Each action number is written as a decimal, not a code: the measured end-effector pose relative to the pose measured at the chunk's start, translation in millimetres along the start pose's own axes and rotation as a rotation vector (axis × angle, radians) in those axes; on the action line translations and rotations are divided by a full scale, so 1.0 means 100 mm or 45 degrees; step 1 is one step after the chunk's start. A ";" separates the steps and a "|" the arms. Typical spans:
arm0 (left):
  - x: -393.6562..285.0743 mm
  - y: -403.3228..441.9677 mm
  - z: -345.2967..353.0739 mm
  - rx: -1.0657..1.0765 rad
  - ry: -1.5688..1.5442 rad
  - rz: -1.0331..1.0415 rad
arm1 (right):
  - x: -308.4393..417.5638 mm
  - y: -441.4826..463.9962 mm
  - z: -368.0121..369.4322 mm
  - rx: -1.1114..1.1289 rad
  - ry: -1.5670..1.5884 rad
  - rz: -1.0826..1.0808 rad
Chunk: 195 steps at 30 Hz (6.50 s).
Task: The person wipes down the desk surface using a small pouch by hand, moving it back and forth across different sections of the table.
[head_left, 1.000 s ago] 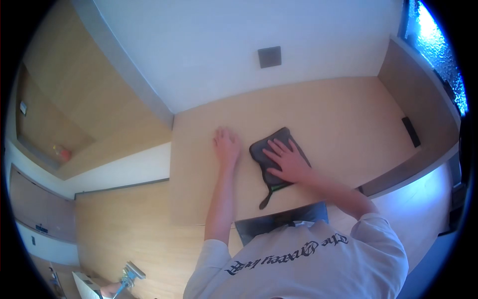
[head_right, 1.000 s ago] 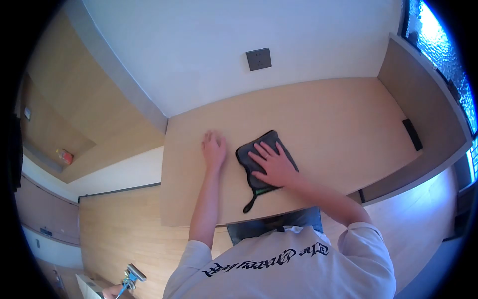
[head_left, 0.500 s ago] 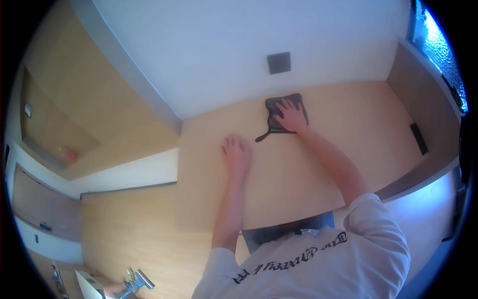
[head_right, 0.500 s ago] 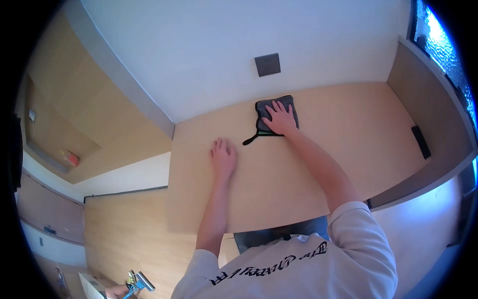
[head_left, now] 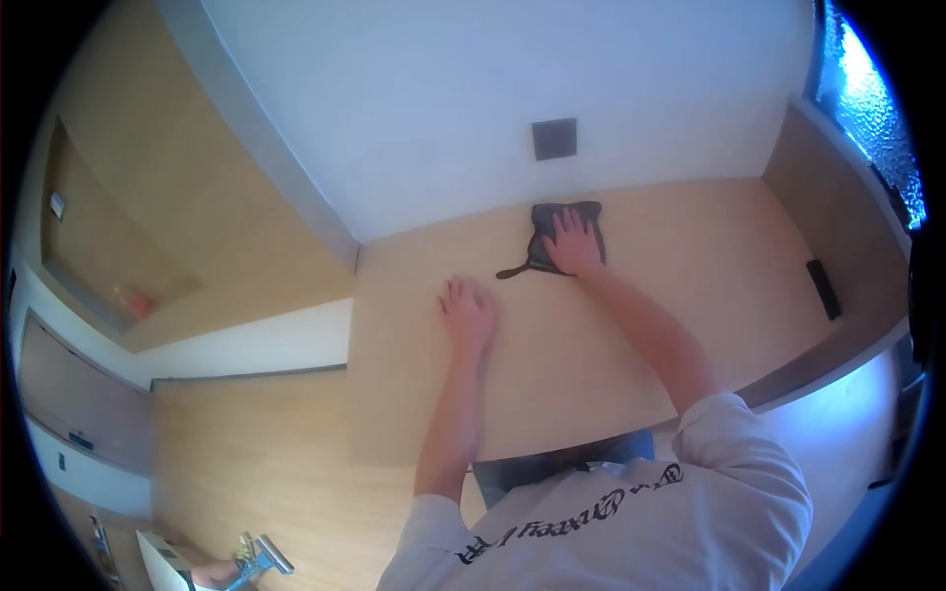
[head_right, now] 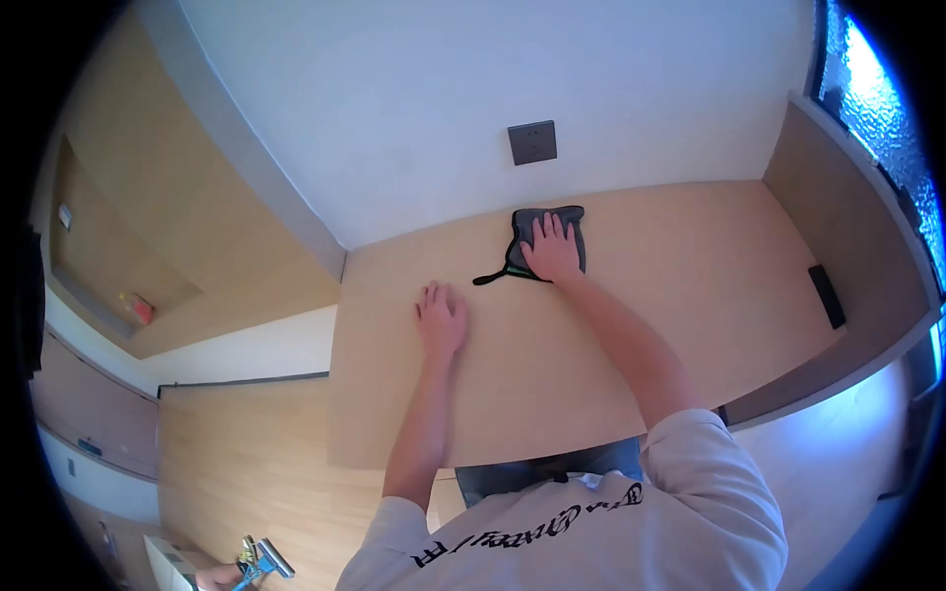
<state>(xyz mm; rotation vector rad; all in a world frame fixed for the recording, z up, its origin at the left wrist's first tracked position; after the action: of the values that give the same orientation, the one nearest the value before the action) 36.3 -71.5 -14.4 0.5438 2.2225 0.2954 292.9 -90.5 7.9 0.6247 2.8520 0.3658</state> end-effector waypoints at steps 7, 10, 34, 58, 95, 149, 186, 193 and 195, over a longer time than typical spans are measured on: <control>0.03 0.04 0.03 0.002 0.007 0.012 | 0.34 -1.09 -0.22 -0.093 -0.030 -0.265; -0.01 0.03 0.03 0.065 -0.017 -0.009 | 0.52 -1.73 -0.48 -0.127 0.026 -0.398; -0.04 -0.01 0.01 -0.003 -0.025 0.051 | 0.89 -0.98 -0.27 -0.022 0.108 -0.494; 0.03 0.02 -0.07 -0.047 -0.092 0.033 | 1.02 -0.25 -0.08 -0.064 0.069 -0.321; 0.02 -0.03 -0.13 -0.023 -0.082 -0.003 | 1.35 0.21 -0.07 0.081 0.152 -0.345; -0.11 0.02 -0.19 -0.043 -0.156 -0.006 | 1.47 -0.09 -0.17 0.104 0.100 -0.409; 0.03 0.11 -0.05 -0.026 -0.152 -0.018 | 0.96 -2.35 -0.82 -0.080 0.144 -0.720; 0.05 0.12 -0.07 -0.071 -0.165 0.012 | 0.86 -1.68 -0.56 -0.063 0.133 -0.653; 0.01 0.12 -0.09 -0.059 -0.144 -0.011 | 0.84 -1.39 -0.47 -0.040 0.136 -0.625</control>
<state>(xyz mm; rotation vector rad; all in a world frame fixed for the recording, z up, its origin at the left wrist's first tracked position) 32.1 -61.0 -5.3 0.5137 2.1030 0.3032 154.0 -185.4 1.6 -0.1127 2.9595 0.3650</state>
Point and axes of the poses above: each hand's wrist, its own y-axis towards the middle knuckle, its own z-axis out of the palm, x = y × z, the point moved 10 cm from there along y, towards the middle knuckle, and after that the axes turned 15 degrees about -y, right-handed, at the moved point
